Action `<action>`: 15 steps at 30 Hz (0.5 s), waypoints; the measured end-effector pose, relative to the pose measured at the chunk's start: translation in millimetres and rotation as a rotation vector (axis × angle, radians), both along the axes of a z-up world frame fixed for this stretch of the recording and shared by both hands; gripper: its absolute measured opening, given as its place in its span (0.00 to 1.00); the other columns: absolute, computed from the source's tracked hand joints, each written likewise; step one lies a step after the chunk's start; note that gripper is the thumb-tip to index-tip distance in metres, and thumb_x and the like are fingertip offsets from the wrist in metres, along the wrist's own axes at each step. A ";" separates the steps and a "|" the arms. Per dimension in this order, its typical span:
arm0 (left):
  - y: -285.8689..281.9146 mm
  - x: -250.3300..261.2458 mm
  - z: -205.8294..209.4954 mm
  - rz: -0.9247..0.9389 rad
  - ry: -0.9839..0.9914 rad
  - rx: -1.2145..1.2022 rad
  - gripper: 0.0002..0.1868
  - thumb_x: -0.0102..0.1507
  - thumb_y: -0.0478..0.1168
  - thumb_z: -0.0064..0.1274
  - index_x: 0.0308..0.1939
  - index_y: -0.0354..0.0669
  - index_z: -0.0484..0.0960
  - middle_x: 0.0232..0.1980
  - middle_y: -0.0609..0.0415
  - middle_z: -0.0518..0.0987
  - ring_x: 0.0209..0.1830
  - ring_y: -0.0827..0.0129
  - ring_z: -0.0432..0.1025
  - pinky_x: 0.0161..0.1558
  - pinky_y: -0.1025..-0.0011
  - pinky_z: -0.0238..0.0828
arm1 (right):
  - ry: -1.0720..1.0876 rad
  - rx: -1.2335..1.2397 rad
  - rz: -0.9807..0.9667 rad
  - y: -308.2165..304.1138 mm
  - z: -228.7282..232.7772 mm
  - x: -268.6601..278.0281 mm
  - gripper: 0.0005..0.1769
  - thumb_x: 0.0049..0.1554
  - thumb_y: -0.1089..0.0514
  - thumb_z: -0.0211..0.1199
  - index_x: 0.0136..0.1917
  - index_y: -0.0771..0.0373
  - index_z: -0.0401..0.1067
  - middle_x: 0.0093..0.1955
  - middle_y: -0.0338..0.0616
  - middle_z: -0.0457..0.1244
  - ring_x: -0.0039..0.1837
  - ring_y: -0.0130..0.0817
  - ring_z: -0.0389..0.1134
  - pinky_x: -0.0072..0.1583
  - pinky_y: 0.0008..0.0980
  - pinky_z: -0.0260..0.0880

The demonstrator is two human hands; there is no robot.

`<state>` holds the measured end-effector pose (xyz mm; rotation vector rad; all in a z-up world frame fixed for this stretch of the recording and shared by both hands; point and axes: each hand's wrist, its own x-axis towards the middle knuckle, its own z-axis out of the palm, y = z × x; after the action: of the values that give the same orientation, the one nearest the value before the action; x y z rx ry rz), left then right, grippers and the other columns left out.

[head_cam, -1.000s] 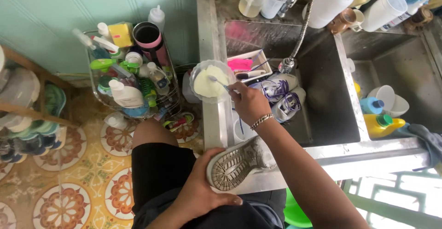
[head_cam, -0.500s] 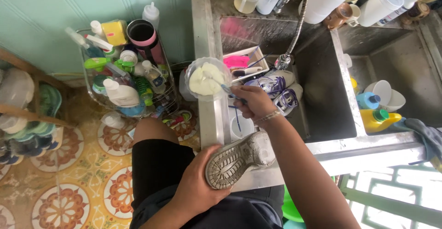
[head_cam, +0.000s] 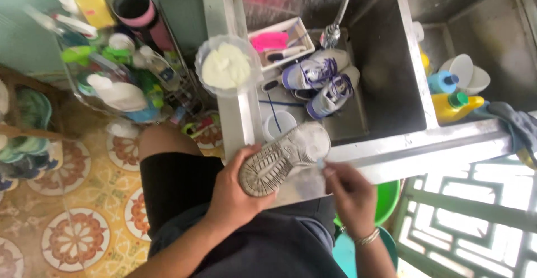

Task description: Cleaning the soles and sides of athletic shoes using brushes and cleaning solution at a sink.

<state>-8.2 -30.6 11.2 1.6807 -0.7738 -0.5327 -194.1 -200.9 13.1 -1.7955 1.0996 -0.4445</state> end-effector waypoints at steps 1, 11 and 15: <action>0.3 -1.4 1.7 -0.003 0.008 0.005 0.40 0.46 0.38 0.72 0.60 0.37 0.72 0.60 0.42 0.81 0.58 0.58 0.79 0.58 0.64 0.77 | 0.008 0.005 -0.003 6.8 -0.3 -0.8 0.10 0.58 0.59 0.66 0.51 0.67 0.80 0.31 0.37 0.67 0.34 0.20 0.64 0.37 0.21 0.63; 2.9 -0.3 2.1 -0.019 -0.031 -0.002 0.39 0.46 0.37 0.72 0.59 0.37 0.72 0.59 0.42 0.81 0.58 0.58 0.80 0.57 0.66 0.77 | -0.056 -0.241 0.156 45.4 4.9 11.4 0.09 0.54 0.63 0.71 0.49 0.65 0.80 0.42 0.47 0.74 0.42 0.22 0.74 0.45 0.24 0.73; 3.1 -1.5 5.3 -0.008 0.068 0.065 0.38 0.47 0.39 0.72 0.59 0.39 0.72 0.58 0.45 0.82 0.56 0.61 0.82 0.56 0.67 0.79 | 0.052 -0.230 0.029 32.1 1.9 20.2 0.08 0.55 0.63 0.71 0.49 0.64 0.81 0.40 0.47 0.74 0.38 0.28 0.73 0.43 0.27 0.72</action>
<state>-9.7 -27.4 16.5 1.7113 -0.7203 -0.6234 -173.9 -168.8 15.0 -2.0320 1.0917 -0.5269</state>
